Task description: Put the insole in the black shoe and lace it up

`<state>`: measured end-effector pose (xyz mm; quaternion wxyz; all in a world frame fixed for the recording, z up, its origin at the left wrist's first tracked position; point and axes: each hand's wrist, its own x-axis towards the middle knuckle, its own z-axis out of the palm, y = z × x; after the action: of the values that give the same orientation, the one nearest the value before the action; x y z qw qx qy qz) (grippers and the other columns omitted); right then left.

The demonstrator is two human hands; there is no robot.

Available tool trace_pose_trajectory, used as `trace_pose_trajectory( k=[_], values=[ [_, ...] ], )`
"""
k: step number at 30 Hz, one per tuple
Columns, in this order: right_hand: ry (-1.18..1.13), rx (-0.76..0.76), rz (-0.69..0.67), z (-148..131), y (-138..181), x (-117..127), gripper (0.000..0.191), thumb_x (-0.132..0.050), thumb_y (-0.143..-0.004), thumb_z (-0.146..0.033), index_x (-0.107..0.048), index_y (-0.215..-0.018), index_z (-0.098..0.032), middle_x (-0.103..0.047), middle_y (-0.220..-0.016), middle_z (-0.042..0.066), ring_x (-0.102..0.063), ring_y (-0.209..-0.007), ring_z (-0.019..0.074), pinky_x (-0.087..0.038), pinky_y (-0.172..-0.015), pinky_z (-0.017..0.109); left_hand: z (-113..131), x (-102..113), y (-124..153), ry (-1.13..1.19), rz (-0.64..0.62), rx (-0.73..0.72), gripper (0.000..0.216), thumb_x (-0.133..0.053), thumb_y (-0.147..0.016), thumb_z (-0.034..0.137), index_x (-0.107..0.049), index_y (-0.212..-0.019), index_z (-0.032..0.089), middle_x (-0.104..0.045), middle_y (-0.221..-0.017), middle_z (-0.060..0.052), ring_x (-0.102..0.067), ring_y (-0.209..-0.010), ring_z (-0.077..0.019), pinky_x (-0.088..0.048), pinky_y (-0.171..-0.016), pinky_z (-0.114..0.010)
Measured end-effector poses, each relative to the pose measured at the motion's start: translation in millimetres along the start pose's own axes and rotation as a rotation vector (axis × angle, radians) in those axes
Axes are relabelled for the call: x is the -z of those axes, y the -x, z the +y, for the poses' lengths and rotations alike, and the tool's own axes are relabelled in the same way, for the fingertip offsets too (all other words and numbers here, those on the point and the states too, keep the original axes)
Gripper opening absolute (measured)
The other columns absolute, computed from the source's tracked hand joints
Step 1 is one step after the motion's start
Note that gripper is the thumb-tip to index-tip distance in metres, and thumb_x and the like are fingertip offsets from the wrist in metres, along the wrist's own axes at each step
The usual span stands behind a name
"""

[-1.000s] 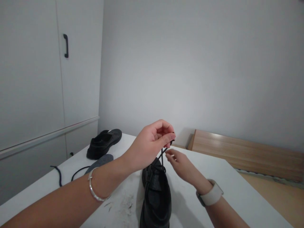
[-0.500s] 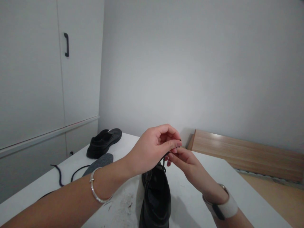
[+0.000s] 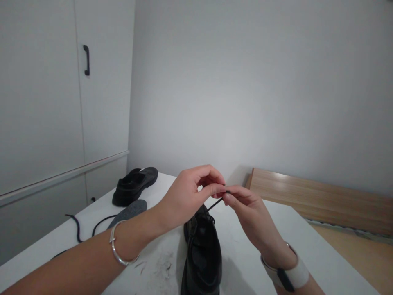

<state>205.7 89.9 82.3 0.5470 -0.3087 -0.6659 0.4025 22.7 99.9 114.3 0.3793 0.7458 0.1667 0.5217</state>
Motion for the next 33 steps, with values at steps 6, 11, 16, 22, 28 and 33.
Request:
trace_pose_trajectory(
  k=[6,11,16,22,28,33],
  values=[
    [-0.049,0.002,-0.014,-4.4,5.0,-4.0,0.017,-0.072,-0.088,-0.043,-0.075,-0.088,-0.026,-0.064,-0.067,-0.005,-0.058,-0.076,0.0106,-0.044,-0.080,0.024,1.3,2.4,3.8,-0.160,-0.024,0.019,0.010,-0.059,-0.094,0.023,-0.061,-0.086,0.017,-0.060,-0.071,0.005,-0.053,-0.066,-0.0096,-0.040,-0.060,-0.021],
    [-0.352,-0.028,0.103,-0.2,6.9,-4.4,0.016,-0.067,-0.091,-0.042,-0.068,-0.089,-0.025,-0.056,-0.067,-0.005,-0.056,-0.070,0.0110,-0.045,-0.075,0.026,-0.6,19.7,13.7,-0.412,-0.132,-0.049,0.027,-0.038,-0.103,0.023,-0.064,-0.097,0.017,-0.063,-0.090,-0.002,-0.058,-0.086,-0.0142,-0.043,-0.080,-0.025],
    [-0.396,-0.056,0.269,12.5,21.7,7.1,0.017,-0.073,-0.086,-0.037,-0.068,-0.087,-0.021,-0.052,-0.068,-0.005,-0.043,-0.056,0.0067,-0.037,-0.057,0.022,-32.7,56.2,55.7,-0.668,-0.329,-0.003,0.044,-0.027,-0.100,0.010,-0.044,-0.140,0.021,-0.051,-0.132,-0.009,-0.050,-0.121,-0.0184,-0.038,-0.105,-0.033],
    [-0.116,-0.090,0.366,41.6,35.7,28.5,0.028,-0.072,-0.084,-0.048,-0.067,-0.088,-0.020,-0.044,-0.061,-0.006,-0.031,-0.054,0.0081,-0.023,-0.051,0.024,-60.9,57.1,83.0,-1.092,-0.498,0.217,0.026,-0.046,-0.095,0.013,-0.067,-0.111,0.013,-0.064,-0.108,-0.015,-0.054,-0.103,-0.0322,-0.043,-0.091,-0.048],
    [0.598,-0.239,-0.014,56.7,44.1,24.3,0.033,-0.045,-0.098,-0.046,-0.060,-0.083,-0.021,-0.061,-0.078,0.003,-0.052,-0.071,0.0173,-0.037,-0.065,0.031,-64.9,32.5,68.7,-0.708,-0.394,0.354,0.018,-0.054,-0.093,0.025,-0.065,-0.080,0.017,-0.062,-0.077,-0.002,-0.054,-0.079,-0.0188,-0.039,-0.072,-0.030],
    [0.661,-0.315,-0.130,61.7,47.9,18.1,0.027,-0.041,-0.099,-0.040,-0.057,-0.089,-0.021,-0.065,-0.082,0.004,-0.058,-0.079,0.0209,-0.041,-0.074,0.034,-81.0,25.9,62.9,-0.298,-0.218,0.558,0.019,-0.052,-0.081,0.031,-0.058,-0.070,0.017,-0.055,-0.078,0.000,-0.046,-0.069,-0.0147,-0.034,-0.062,-0.025]
  ],
)
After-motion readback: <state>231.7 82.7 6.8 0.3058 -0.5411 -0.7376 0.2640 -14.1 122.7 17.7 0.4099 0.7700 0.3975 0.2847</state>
